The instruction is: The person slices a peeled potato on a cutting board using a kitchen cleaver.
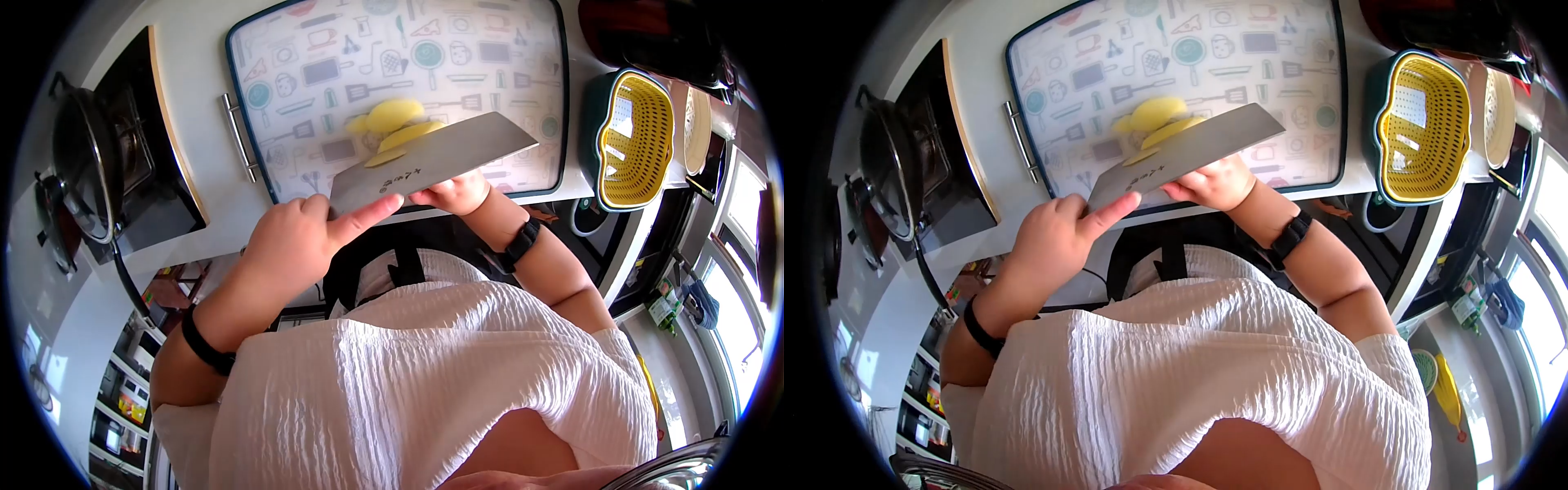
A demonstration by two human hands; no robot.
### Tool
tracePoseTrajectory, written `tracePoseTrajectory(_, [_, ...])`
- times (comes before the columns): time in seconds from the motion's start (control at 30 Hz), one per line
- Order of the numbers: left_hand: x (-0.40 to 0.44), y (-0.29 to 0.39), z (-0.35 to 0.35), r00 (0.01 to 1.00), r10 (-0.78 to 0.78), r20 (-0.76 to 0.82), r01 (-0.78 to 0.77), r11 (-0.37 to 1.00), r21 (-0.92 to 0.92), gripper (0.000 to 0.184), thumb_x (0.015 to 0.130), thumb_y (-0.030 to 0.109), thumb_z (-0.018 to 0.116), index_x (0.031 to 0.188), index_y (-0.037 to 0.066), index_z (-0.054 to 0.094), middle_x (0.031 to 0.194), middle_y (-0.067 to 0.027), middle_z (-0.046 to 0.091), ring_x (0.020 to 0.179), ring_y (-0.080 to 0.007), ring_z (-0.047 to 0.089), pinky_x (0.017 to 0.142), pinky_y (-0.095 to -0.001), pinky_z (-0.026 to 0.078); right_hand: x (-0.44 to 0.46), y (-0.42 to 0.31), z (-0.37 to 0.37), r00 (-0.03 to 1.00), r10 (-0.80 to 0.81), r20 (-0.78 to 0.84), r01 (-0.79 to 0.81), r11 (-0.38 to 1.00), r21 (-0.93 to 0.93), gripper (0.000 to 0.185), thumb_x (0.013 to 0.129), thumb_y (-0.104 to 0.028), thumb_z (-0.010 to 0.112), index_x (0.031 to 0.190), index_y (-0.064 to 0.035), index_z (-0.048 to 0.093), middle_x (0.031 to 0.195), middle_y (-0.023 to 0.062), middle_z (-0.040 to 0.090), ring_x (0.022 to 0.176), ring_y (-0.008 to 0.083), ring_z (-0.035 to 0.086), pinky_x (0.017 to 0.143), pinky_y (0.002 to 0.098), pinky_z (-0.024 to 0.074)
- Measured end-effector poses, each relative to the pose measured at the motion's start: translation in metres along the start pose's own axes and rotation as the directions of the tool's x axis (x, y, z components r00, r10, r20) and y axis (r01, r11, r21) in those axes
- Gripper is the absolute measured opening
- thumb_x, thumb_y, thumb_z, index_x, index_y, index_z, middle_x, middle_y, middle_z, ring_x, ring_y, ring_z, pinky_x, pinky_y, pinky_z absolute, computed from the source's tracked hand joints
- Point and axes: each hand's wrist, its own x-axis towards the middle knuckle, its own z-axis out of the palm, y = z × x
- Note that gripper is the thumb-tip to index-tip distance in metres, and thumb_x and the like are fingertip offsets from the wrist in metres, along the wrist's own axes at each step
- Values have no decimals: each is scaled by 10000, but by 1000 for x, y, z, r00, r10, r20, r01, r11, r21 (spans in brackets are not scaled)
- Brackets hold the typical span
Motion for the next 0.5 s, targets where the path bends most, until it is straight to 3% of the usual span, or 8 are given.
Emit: tracePoseTrajectory(0.5, [-7,7,-12,997,-31,67,32,999,-14,621,885,74,619,1439,323,494,701,-99,477,564,-287,536,509,-388,468,3,-3,-4,999,30,18,-29,999,-27,398,770,-223,758,1135,-82,688,1190,104,611,1103,348,608,944,461,504])
